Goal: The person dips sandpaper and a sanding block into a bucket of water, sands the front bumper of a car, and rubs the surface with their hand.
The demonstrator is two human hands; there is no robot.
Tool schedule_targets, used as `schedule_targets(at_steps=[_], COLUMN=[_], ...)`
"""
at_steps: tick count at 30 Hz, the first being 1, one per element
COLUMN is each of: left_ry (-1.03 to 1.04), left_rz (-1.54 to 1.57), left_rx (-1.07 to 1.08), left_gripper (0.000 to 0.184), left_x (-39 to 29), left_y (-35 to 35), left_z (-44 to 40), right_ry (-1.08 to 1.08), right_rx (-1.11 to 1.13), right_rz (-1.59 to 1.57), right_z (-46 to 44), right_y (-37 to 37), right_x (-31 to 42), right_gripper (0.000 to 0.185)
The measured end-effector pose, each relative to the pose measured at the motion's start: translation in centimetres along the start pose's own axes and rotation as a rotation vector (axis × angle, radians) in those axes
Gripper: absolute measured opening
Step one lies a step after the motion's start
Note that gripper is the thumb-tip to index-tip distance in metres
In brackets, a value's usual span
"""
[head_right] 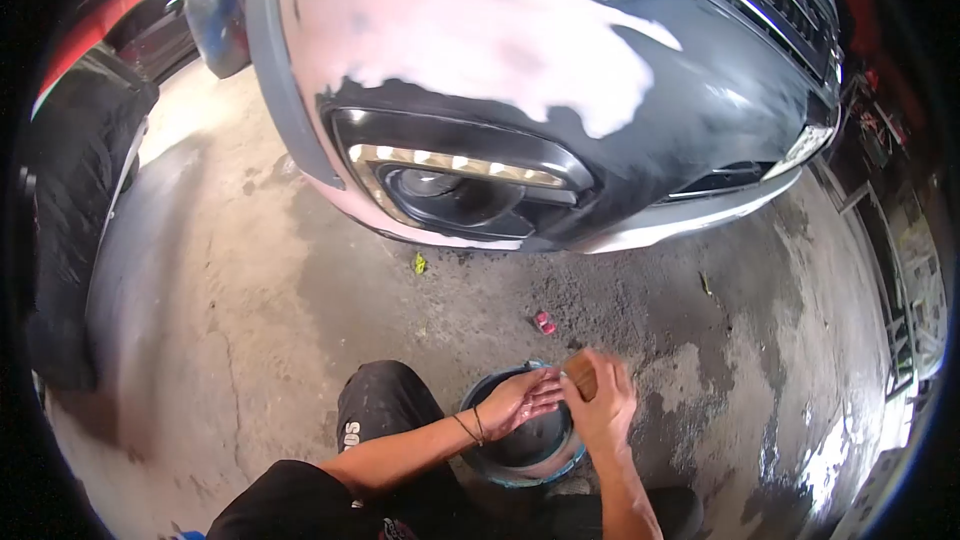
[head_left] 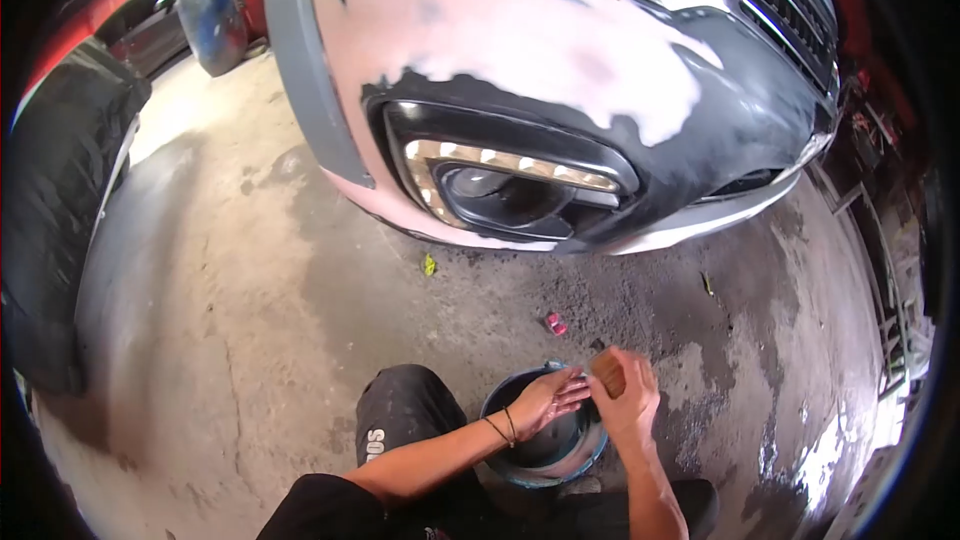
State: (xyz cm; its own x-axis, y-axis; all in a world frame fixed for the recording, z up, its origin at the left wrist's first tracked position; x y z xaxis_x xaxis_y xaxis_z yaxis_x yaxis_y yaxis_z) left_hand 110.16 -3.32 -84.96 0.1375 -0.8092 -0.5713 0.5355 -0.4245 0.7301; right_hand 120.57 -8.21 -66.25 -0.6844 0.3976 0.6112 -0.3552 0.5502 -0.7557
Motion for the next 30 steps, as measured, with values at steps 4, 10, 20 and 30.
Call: schedule_targets(at_steps=[4,10,20,30], left_ry=[0.048,0.245,0.492,0.48], left_rz=[0.256,0.11,-0.275,-0.042], left_rx=[0.034,0.026,-0.106,0.032], left_gripper=[0.056,0.045,0.048,0.048], left_x=[-2.0,-7.3,-6.9,-5.1], left_y=[0.7,3.1,-0.9,1.2], left_z=[-0.3,1.3,-1.0,-1.3], right_ry=[-0.116,0.188,0.399,0.338], right_rx=[0.079,0.281,0.324,0.177], right_rz=[-0.008,-0.473,-0.713,-0.487], right_z=[2.9,4.3,4.1,2.3], right_y=[3.3,7.8,6.8,5.7], right_x=[3.2,-2.0,-1.5,-2.6], right_gripper=[0.058,0.057,0.054,0.052])
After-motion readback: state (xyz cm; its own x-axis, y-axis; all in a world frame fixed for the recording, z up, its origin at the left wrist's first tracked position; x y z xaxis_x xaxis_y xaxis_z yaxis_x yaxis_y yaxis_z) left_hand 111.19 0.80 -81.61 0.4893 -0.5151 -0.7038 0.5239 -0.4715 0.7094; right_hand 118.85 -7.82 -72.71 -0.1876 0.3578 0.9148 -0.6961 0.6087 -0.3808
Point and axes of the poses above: each hand's wrist, its own z-axis away from the middle knuckle, its own y-axis out of the palm, x = y × z, the point moved 10 cm from there along -z, towards the middle knuckle, and after that the axes turned 10 degrees about y, right-handed, at the moved point
